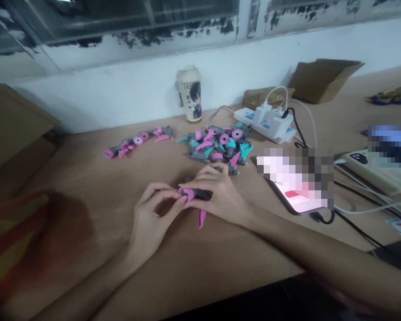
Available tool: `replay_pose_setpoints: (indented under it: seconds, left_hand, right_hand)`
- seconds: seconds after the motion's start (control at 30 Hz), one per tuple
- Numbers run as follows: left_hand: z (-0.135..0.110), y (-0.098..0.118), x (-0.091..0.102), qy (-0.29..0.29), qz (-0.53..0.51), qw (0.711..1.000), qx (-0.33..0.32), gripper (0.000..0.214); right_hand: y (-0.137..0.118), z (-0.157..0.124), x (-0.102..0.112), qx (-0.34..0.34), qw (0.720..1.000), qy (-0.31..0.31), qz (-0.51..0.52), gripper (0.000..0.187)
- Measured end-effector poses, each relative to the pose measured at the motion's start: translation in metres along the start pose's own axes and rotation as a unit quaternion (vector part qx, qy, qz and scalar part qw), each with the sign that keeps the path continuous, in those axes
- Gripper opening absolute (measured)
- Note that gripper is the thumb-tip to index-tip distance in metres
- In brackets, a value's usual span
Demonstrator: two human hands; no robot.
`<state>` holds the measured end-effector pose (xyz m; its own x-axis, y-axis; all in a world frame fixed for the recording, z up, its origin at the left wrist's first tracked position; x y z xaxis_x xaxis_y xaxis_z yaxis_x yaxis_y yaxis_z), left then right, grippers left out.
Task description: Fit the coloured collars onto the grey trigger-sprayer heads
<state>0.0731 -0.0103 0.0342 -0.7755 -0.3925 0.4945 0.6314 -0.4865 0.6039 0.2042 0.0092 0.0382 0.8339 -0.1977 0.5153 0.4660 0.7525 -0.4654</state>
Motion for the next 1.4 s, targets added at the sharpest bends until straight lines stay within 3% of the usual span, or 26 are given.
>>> replay_pose_setpoints:
  seconds: [0.1, 0.27, 0.47, 0.63, 0.8, 0.97, 1.17, 1.23, 1.4]
  left_hand:
    - [0.001, 0.009, 0.004, 0.001, 0.0, 0.999, -0.048, 0.009]
    - [-0.001, 0.023, 0.001, -0.045, -0.005, 0.991, -0.124, 0.017]
    - [0.008, 0.01, 0.011, -0.018, 0.0, 0.989, -0.146, 0.02]
    - [0.01, 0.011, 0.024, 0.021, -0.002, 0.981, -0.193, 0.012]
    - [0.005, 0.02, 0.019, 0.0, -0.019, 0.974, -0.224, 0.014]
    - [0.005, 0.02, 0.014, -0.018, -0.021, 0.975, -0.222, 0.024]
    - [0.004, 0.026, 0.016, -0.013, 0.009, 0.964, -0.265, 0.015]
    - [0.003, 0.028, 0.02, 0.0, -0.001, 0.963, -0.269, 0.013]
    - [0.001, 0.022, 0.037, 0.097, -0.017, 0.966, -0.241, 0.02]
  right_hand:
    - [0.005, 0.001, 0.001, -0.027, 1.0, 0.006, 0.015, 0.027]
    - [0.012, -0.001, -0.005, -0.051, 0.998, -0.014, 0.023, 0.025]
    - [0.008, 0.003, -0.004, -0.065, 0.997, -0.024, 0.024, 0.033]
    - [0.002, 0.009, -0.007, -0.074, 0.997, -0.013, 0.028, 0.03]
    - [-0.003, 0.008, -0.011, -0.062, 0.998, -0.007, 0.005, 0.021]
    - [-0.001, 0.008, -0.009, -0.065, 0.998, -0.004, -0.014, 0.025]
    - [-0.008, 0.006, -0.014, -0.055, 0.998, -0.017, -0.014, 0.023]
    - [-0.013, 0.006, -0.014, -0.049, 0.999, -0.016, -0.008, 0.023]
    - [-0.016, 0.01, -0.002, -0.06, 0.998, 0.034, -0.009, 0.027]
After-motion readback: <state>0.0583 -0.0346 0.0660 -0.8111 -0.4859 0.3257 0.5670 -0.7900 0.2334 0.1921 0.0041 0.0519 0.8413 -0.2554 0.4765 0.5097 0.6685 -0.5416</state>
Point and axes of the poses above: each hand's wrist, its own z-axis towards the middle knuckle, its own x-axis out of the back of the hand, y = z × x, the point moved 9 cm from there along z, towards the middle knuckle, and after that the axes turned 9 degrees about y, right-handed, at the moved point
